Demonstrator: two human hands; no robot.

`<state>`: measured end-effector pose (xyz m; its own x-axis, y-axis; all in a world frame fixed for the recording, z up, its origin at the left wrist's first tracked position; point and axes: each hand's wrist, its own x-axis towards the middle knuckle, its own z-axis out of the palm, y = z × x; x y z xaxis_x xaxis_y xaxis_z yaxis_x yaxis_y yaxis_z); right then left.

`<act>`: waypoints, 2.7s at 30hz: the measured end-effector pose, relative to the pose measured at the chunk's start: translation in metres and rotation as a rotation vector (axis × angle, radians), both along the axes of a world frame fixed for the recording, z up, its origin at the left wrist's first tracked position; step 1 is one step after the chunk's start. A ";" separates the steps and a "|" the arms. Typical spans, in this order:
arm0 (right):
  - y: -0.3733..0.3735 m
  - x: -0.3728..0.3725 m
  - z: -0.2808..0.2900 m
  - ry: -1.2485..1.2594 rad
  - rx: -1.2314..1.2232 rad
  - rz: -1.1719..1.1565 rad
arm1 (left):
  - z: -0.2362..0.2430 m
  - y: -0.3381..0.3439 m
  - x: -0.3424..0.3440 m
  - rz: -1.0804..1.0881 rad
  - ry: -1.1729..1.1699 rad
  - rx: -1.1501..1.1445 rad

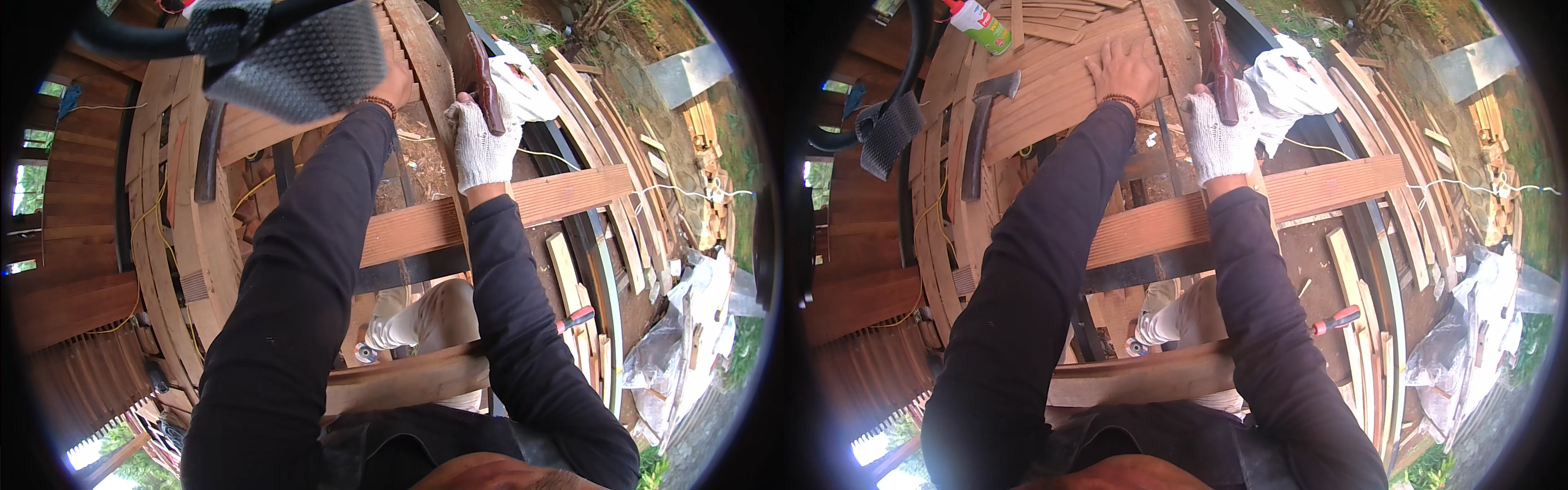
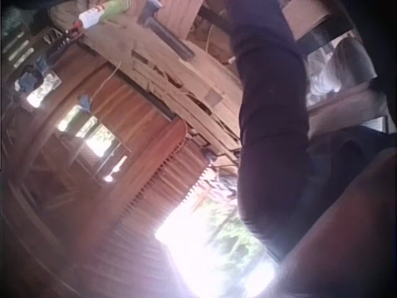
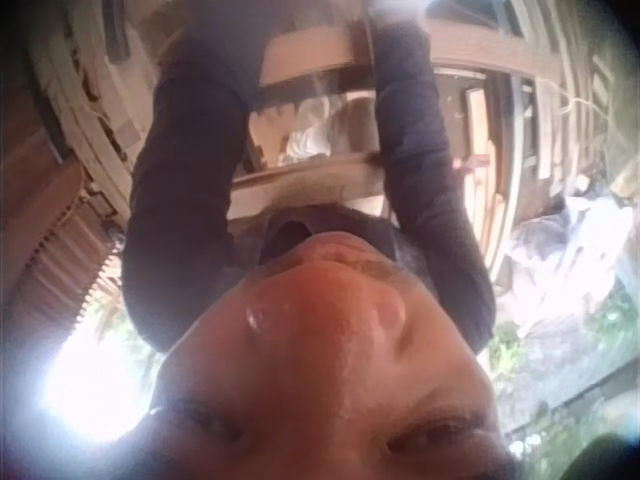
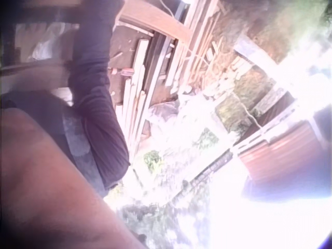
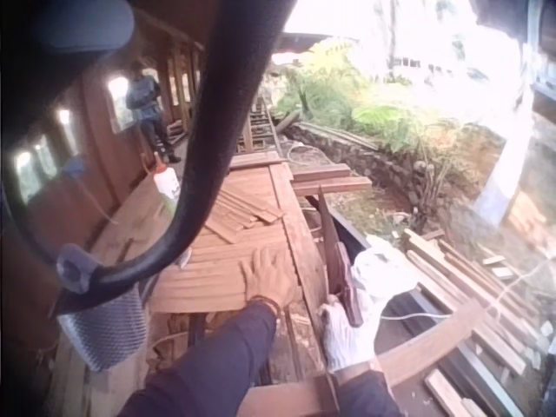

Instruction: The person uses a hand saw to cut wooden planks on a partially built wooden structure. They repeatedly position the planks, saw them to size, and use a hammer to tap pieces into place.

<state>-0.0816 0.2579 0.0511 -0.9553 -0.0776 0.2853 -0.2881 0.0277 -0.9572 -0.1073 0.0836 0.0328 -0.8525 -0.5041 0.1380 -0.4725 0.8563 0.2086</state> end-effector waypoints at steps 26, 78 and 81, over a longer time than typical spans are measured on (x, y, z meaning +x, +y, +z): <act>-0.009 -0.004 -0.008 -0.113 -0.133 0.061 | -0.035 -0.030 0.029 -0.295 0.099 -0.285; -0.019 0.008 0.001 -0.130 -0.160 0.053 | -0.054 -0.019 0.052 -0.422 0.693 0.005; -0.022 0.003 -0.001 -0.122 -0.201 0.060 | -0.050 -0.021 0.049 -0.418 0.666 0.017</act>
